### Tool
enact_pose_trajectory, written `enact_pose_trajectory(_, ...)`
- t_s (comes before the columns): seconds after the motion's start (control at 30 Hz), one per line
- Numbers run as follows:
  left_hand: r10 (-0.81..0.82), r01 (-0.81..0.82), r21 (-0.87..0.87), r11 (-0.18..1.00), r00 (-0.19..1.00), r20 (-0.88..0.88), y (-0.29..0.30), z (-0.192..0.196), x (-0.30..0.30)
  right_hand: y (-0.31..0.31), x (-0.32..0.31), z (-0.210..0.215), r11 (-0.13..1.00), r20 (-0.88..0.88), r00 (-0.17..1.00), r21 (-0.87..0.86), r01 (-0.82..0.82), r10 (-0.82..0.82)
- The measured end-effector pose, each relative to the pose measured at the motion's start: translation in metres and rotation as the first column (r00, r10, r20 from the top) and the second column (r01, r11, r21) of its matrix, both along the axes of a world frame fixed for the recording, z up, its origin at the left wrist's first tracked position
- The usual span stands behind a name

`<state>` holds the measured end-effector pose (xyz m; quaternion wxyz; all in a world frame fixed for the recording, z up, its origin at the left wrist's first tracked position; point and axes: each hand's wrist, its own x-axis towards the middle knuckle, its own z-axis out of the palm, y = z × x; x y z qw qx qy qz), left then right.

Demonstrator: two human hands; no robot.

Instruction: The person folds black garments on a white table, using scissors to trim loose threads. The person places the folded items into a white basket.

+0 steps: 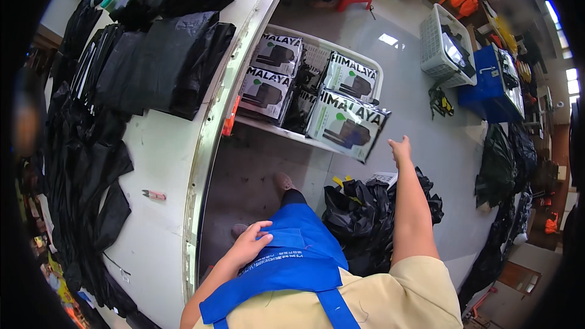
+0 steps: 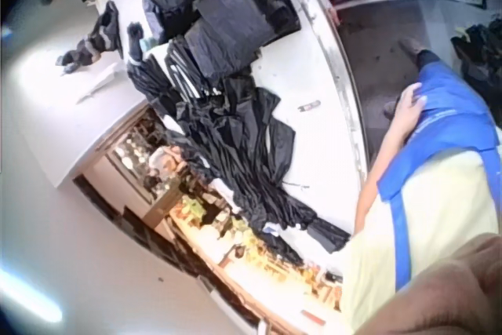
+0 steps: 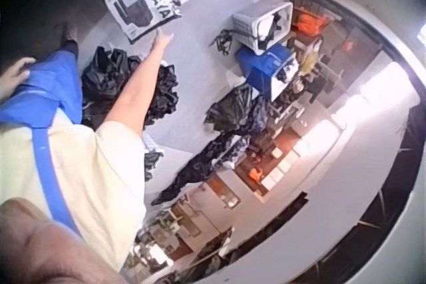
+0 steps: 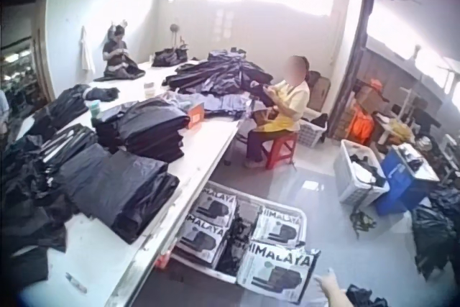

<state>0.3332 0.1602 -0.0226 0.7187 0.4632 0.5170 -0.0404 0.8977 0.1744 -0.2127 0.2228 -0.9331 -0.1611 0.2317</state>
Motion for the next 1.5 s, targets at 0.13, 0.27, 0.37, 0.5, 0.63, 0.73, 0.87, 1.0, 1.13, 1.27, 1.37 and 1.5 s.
enact_pose_trajectory(0.13, 0.164, -0.164, -0.017, 0.986, 0.986, -0.022, -0.011, -0.01, 0.002, 0.037, -0.004, -0.037, 0.986, 0.093, 0.982, -0.003, -0.166, 0.166)
enact_pose_trajectory(0.27, 0.233, -0.233, 0.127, 0.964, 0.972, 0.012, -0.027, -0.013, -0.006, 0.049, -0.07, -0.047, 0.887, 0.015, 0.887, -0.027, -0.462, 0.462)
enact_pose_trajectory(0.37, 0.249, -0.243, 0.26, 0.934, 0.968, 0.008, -0.022, 0.003, -0.016, 0.042, -0.124, -0.041, 0.811, -0.237, 0.801, -0.079, -0.58, 0.55)
enact_pose_trajectory(0.5, 0.352, -0.319, 0.366, 0.874, 0.935, -0.026, -0.04, 0.005, -0.045, 0.038, -0.191, -0.042, 0.678, -0.466, 0.609, -0.025, -0.735, 0.642)
enact_pose_trajectory(0.63, 0.413, -0.368, 0.372, 0.852, 0.91, -0.045, -0.06, -0.01, -0.066, 0.049, -0.253, -0.02, 0.493, -0.346, 0.455, 0.024, -0.87, 0.82)
enact_pose_trajectory(0.73, 0.451, -0.398, 0.417, 0.817, 0.892, -0.034, -0.063, -0.031, -0.071, 0.04, -0.281, 0.009, 0.511, -0.375, 0.455, 0.058, -0.858, 0.807)
enact_pose_trajectory(0.87, 0.343, -0.281, 0.384, 0.879, 0.934, -0.103, -0.047, -0.068, -0.068, -0.001, -0.254, -0.032, 0.592, -0.495, 0.519, -0.01, -0.806, 0.697)
enact_pose_trajectory(1.0, 0.295, -0.242, 0.242, 0.94, 0.931, -0.213, -0.032, -0.128, -0.03, -0.019, -0.203, -0.116, 0.663, -0.549, 0.58, -0.061, -0.746, 0.602)
enact_pose_trajectory(1.13, 0.123, -0.147, -0.083, 0.986, 0.961, -0.246, -0.025, -0.177, 0.038, 0.011, -0.138, -0.193, 0.767, -0.244, 0.793, -0.214, -0.605, 0.558)
enact_pose_trajectory(1.27, 0.065, -0.097, -0.208, 0.973, 0.986, -0.156, -0.001, -0.218, 0.088, 0.133, -0.069, -0.223, 0.734, 0.318, 0.663, -0.236, -0.637, 0.678)
enact_pose_trajectory(1.37, 0.018, -0.063, -0.198, 0.978, 0.975, -0.22, 0.021, -0.243, 0.101, 0.208, -0.021, -0.234, 0.643, 0.313, 0.562, -0.353, -0.679, 0.765)
enact_pose_trajectory(1.5, 0.01, -0.067, -0.208, 0.976, 0.965, -0.262, 0.042, -0.251, 0.116, 0.203, -0.012, -0.21, 0.33, 0.204, 0.281, -0.27, -0.905, 0.938)
